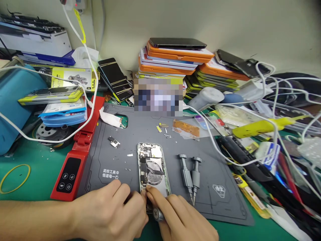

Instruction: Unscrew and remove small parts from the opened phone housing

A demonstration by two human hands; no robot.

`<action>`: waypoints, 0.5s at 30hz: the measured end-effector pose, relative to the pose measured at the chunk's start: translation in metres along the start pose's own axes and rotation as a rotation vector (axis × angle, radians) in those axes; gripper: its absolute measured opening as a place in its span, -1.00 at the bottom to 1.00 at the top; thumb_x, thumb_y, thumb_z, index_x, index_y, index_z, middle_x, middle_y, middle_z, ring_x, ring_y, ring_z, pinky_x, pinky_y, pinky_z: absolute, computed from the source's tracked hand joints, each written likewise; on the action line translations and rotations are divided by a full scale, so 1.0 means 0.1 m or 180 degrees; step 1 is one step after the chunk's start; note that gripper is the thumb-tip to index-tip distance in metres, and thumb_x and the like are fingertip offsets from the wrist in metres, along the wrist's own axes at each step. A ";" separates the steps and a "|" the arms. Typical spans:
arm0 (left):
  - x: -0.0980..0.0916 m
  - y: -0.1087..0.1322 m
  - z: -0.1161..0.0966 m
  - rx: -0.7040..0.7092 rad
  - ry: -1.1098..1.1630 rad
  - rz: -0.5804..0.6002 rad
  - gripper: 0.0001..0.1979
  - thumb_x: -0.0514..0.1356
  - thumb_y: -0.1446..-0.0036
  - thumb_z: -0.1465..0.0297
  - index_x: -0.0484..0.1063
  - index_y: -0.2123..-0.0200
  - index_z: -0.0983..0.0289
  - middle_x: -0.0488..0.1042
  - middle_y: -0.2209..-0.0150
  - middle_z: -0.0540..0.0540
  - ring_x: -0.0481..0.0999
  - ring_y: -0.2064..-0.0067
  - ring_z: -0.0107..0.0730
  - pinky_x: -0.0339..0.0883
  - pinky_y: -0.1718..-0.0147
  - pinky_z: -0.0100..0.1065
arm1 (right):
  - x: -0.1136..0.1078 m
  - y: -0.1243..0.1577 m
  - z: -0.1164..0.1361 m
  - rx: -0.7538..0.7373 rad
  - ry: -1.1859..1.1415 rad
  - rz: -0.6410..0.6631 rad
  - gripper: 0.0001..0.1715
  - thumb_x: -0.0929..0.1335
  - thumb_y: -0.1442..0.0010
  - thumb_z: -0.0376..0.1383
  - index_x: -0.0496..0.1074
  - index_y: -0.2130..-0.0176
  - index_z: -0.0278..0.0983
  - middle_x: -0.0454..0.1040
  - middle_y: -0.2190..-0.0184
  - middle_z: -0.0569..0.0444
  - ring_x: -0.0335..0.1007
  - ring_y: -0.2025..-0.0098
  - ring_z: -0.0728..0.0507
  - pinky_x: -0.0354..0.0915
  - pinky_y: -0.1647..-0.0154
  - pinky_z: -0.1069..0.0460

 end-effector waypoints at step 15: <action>0.00 -0.01 0.00 0.0000 -0.0023 -0.0150 -0.78 0.37 -0.27 0.32 0.58 0.41 0.29 0.55 0.41 0.11 0.33 0.55 -0.37 0.06 0.64 -0.22 | 0.02 0.05 0.03 0.0117 -0.0040 -0.0068 -0.72 0.32 -0.53 -0.47 0.57 -0.11 -0.35 0.52 0.46 0.07 0.38 0.43 -0.10 0.26 0.29 -0.04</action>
Point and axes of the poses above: each hand's wrist, its own y-axis away from the middle knuckle, its own x-axis out of the palm, z = x × y, the point moved 1 cm from there along -y, towards the middle knuckle
